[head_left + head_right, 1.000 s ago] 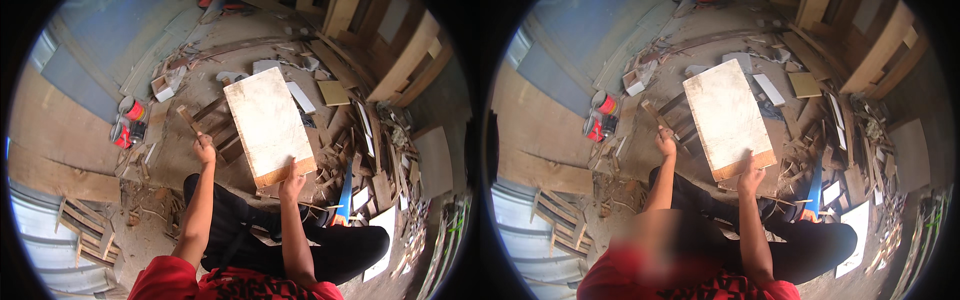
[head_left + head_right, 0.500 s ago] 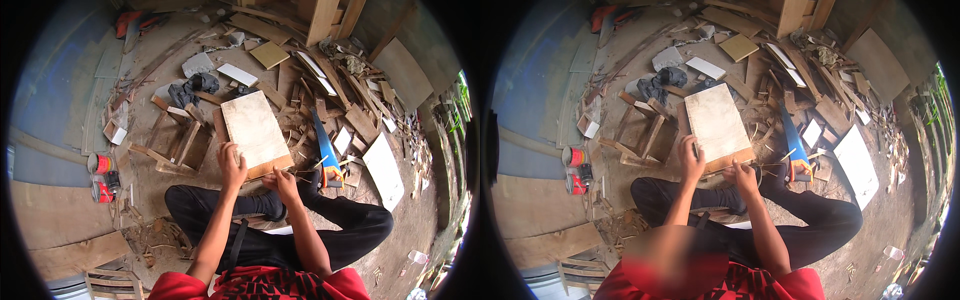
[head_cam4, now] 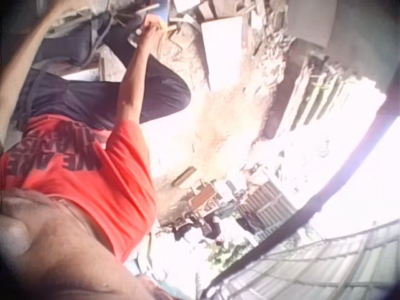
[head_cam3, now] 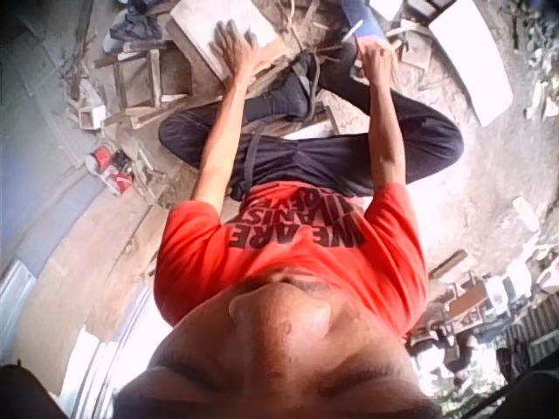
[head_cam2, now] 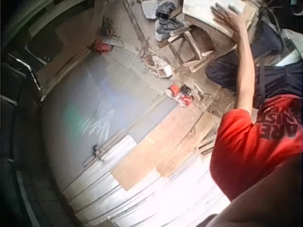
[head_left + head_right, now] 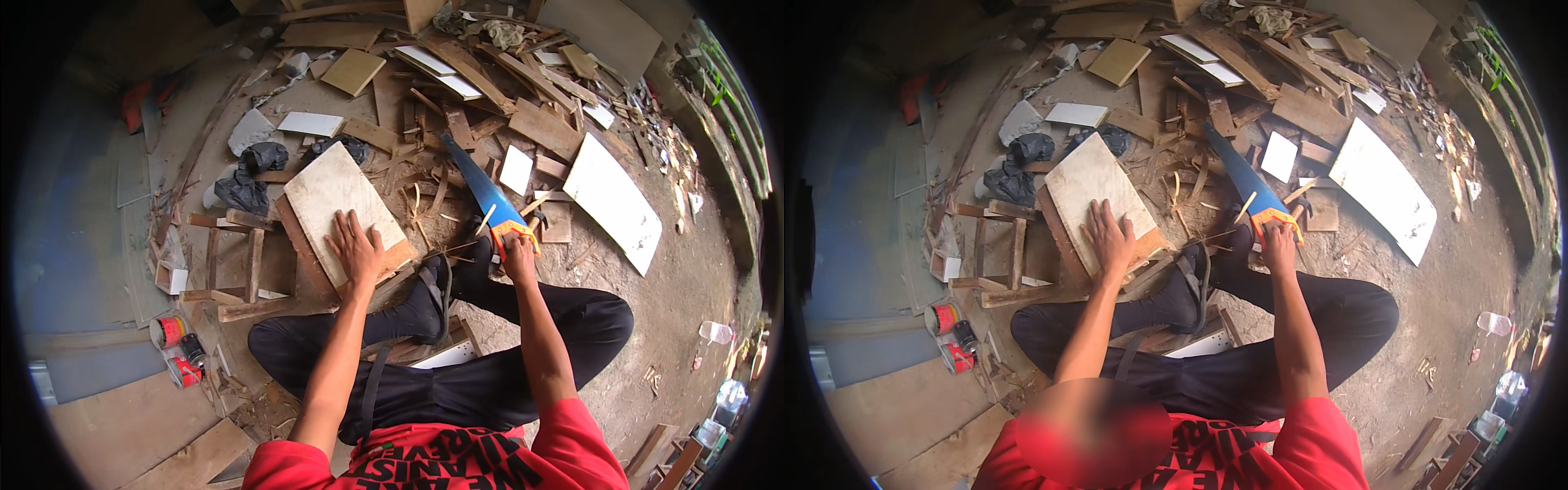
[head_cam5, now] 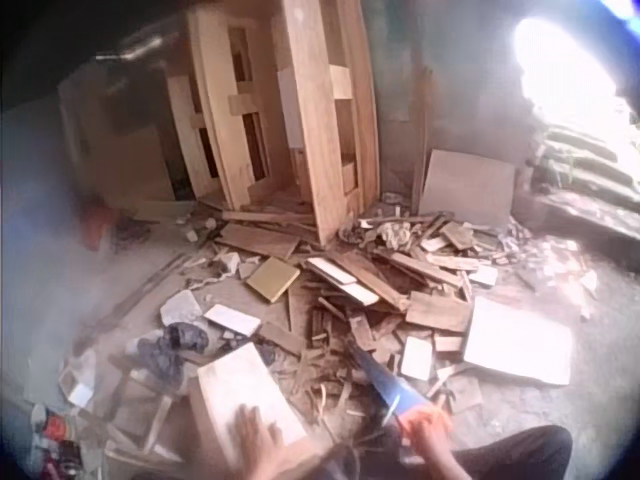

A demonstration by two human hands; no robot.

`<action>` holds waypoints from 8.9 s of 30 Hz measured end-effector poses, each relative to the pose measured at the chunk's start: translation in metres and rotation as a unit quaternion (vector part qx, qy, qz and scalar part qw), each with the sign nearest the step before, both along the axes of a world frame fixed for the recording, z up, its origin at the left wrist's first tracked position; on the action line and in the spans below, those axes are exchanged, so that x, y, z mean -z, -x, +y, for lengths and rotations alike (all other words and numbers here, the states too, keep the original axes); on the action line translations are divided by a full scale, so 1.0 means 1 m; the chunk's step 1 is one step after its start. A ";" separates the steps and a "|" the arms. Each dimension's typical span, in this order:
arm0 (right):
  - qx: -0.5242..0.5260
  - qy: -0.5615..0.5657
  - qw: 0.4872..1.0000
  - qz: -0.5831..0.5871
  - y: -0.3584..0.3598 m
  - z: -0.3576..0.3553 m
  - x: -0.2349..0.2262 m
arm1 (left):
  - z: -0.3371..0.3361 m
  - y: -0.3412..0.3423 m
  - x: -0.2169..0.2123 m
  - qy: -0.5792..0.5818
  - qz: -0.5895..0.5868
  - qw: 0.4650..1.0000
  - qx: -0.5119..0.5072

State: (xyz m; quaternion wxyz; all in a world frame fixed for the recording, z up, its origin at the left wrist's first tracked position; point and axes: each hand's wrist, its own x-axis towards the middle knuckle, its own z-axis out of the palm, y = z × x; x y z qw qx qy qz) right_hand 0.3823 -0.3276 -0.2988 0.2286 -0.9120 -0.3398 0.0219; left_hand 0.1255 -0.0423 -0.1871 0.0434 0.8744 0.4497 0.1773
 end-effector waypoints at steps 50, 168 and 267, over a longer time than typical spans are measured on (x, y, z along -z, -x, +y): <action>-0.030 -0.274 0.942 0.191 0.184 0.148 -0.224 | 0.070 -0.033 -0.012 0.022 -0.046 0.998 0.028; 0.126 -0.409 0.789 0.441 0.189 0.010 -0.181 | 0.147 -0.015 -0.358 0.249 -0.018 0.924 0.288; -0.088 -0.220 0.945 0.224 0.130 0.253 -0.234 | 0.089 -0.056 -0.028 0.044 0.011 0.995 0.092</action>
